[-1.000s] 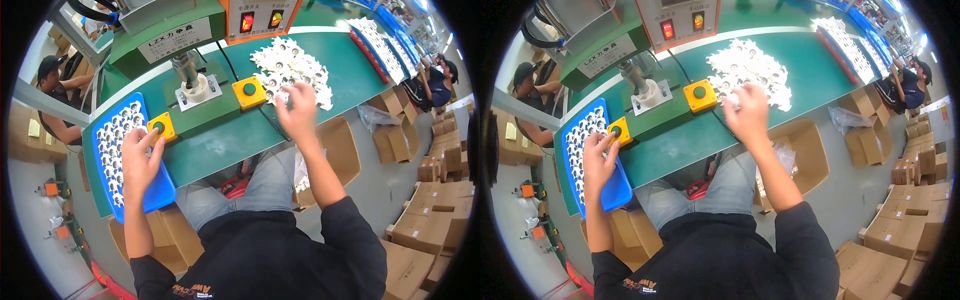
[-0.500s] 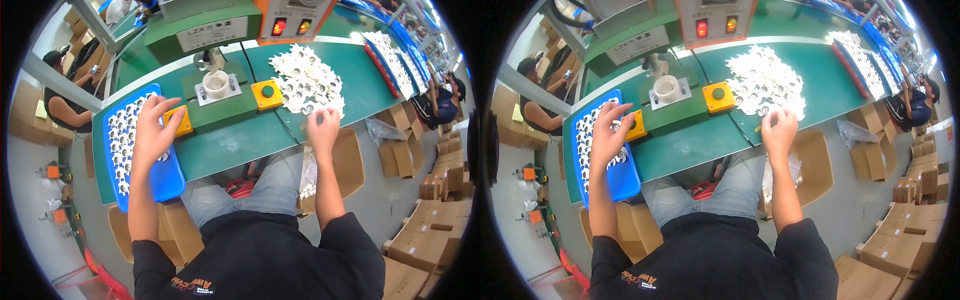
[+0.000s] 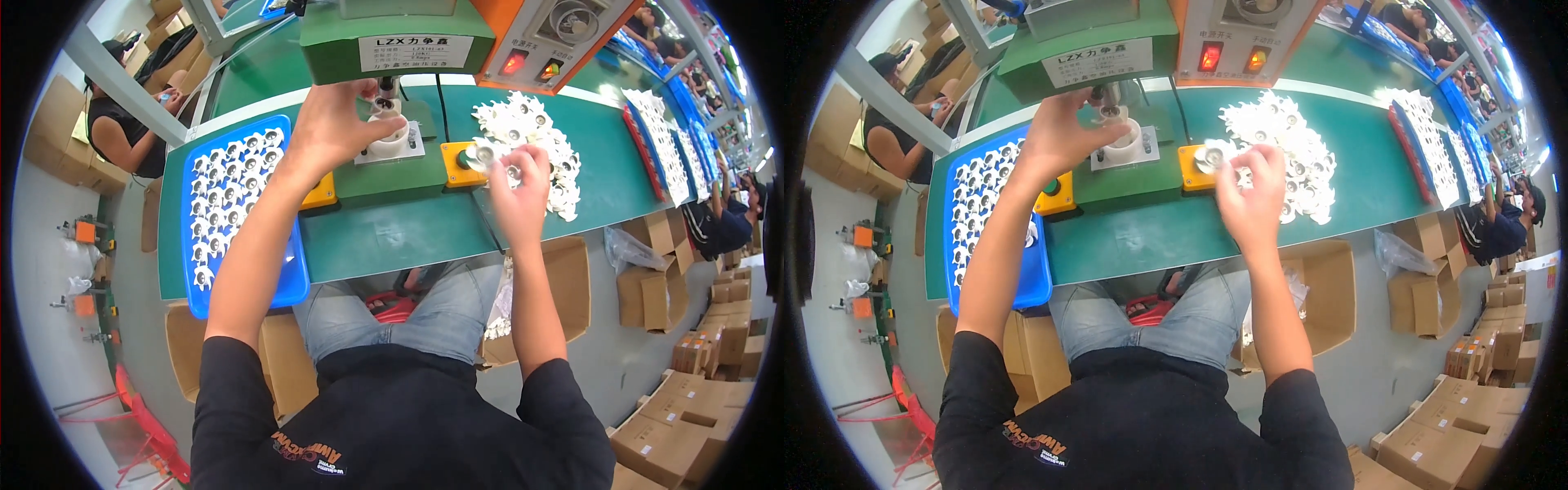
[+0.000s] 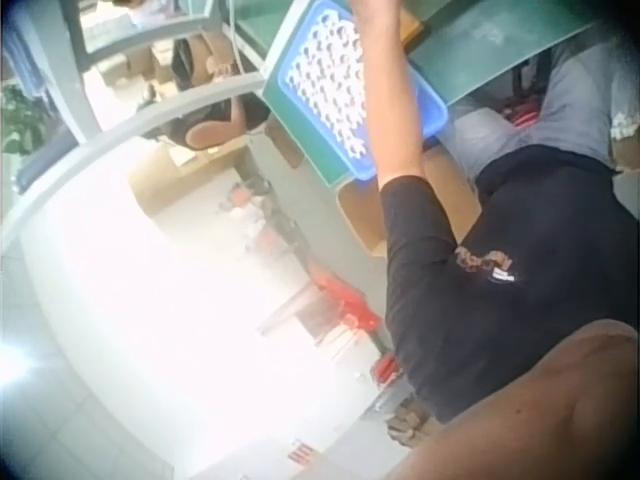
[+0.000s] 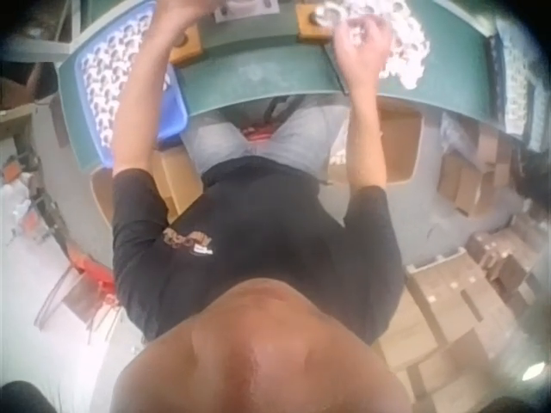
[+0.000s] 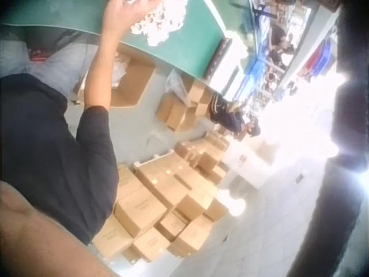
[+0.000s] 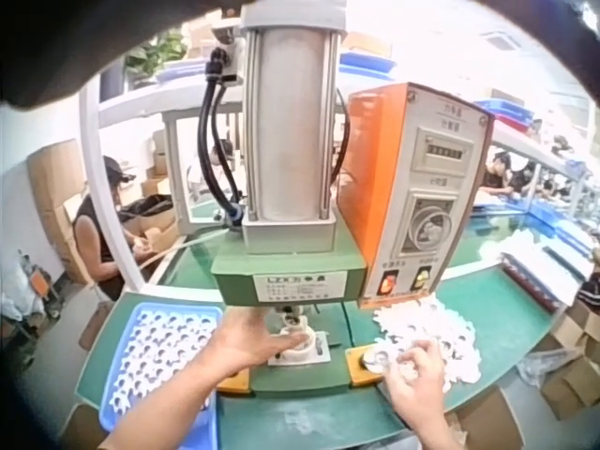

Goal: Assembling small white circular components using a press machine on a factory assembly line.

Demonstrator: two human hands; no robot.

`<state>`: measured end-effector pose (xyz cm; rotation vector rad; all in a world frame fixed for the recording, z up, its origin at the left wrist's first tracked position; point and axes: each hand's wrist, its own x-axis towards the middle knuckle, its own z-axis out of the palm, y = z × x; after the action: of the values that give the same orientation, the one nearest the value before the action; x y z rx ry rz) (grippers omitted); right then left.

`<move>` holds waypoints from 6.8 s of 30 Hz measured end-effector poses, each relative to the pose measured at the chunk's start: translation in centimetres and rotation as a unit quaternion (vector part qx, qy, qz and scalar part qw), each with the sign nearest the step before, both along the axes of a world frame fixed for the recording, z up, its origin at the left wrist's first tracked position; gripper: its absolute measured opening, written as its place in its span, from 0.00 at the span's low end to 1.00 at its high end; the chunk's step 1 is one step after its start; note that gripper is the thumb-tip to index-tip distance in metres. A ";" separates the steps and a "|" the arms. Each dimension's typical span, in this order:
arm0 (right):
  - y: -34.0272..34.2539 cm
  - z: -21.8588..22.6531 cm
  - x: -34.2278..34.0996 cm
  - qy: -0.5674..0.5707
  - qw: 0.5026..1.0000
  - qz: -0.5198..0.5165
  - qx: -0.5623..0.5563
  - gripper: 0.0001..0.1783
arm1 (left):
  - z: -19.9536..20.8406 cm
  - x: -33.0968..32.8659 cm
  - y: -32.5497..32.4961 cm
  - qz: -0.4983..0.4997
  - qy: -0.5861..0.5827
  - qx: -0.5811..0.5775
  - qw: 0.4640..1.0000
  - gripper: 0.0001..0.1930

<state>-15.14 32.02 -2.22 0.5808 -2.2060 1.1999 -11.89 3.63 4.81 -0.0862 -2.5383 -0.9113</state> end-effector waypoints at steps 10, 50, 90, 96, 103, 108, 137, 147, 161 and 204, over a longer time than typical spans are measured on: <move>-11.5 4.2 -3.2 -0.177 0.960 0.182 -0.120 0.16 | 1.0 12.1 -7.6 0.111 -0.017 -0.148 0.983 0.22; -0.1 -2.1 0.3 0.069 0.969 0.034 0.234 0.25 | -6.3 14.9 -5.2 0.039 -0.046 -0.223 0.973 0.26; 11.4 -8.2 1.8 -0.123 0.972 -0.184 0.081 0.10 | -2.3 10.4 -0.9 0.049 0.025 -0.135 0.989 0.17; 9.6 -4.3 3.0 -0.115 0.982 -0.136 -0.068 0.09 | -1.0 6.9 0.6 0.049 0.057 -0.086 0.993 0.19; 3.9 -0.4 2.3 -0.210 0.956 0.074 -0.193 0.09 | -0.2 0.2 1.1 0.062 0.001 0.051 0.997 0.28; -2.3 1.5 -0.4 -0.190 0.965 0.112 -0.141 0.13 | -0.1 0.8 1.0 0.072 0.016 -0.036 0.997 0.27; -7.3 4.0 -0.3 -0.311 0.910 0.229 -0.150 0.19 | -7.3 26.4 -9.1 0.257 -0.117 -0.142 0.949 0.30; -1.9 1.7 -0.3 -0.282 0.932 0.202 -0.107 0.16 | -7.9 24.3 -8.8 0.253 -0.071 -0.180 0.948 0.32; -0.9 -2.6 0.9 0.043 0.982 0.033 0.181 0.21 | -6.3 13.7 -2.9 0.025 0.000 -0.224 0.974 0.26; -0.7 3.4 -1.5 0.326 0.921 0.132 0.166 0.17 | -0.1 0.8 2.6 0.075 -0.017 0.002 0.997 0.24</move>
<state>-16.68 31.31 1.22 1.2477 -1.7766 0.6034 -11.08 6.23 4.72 0.1194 -2.5345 -0.8658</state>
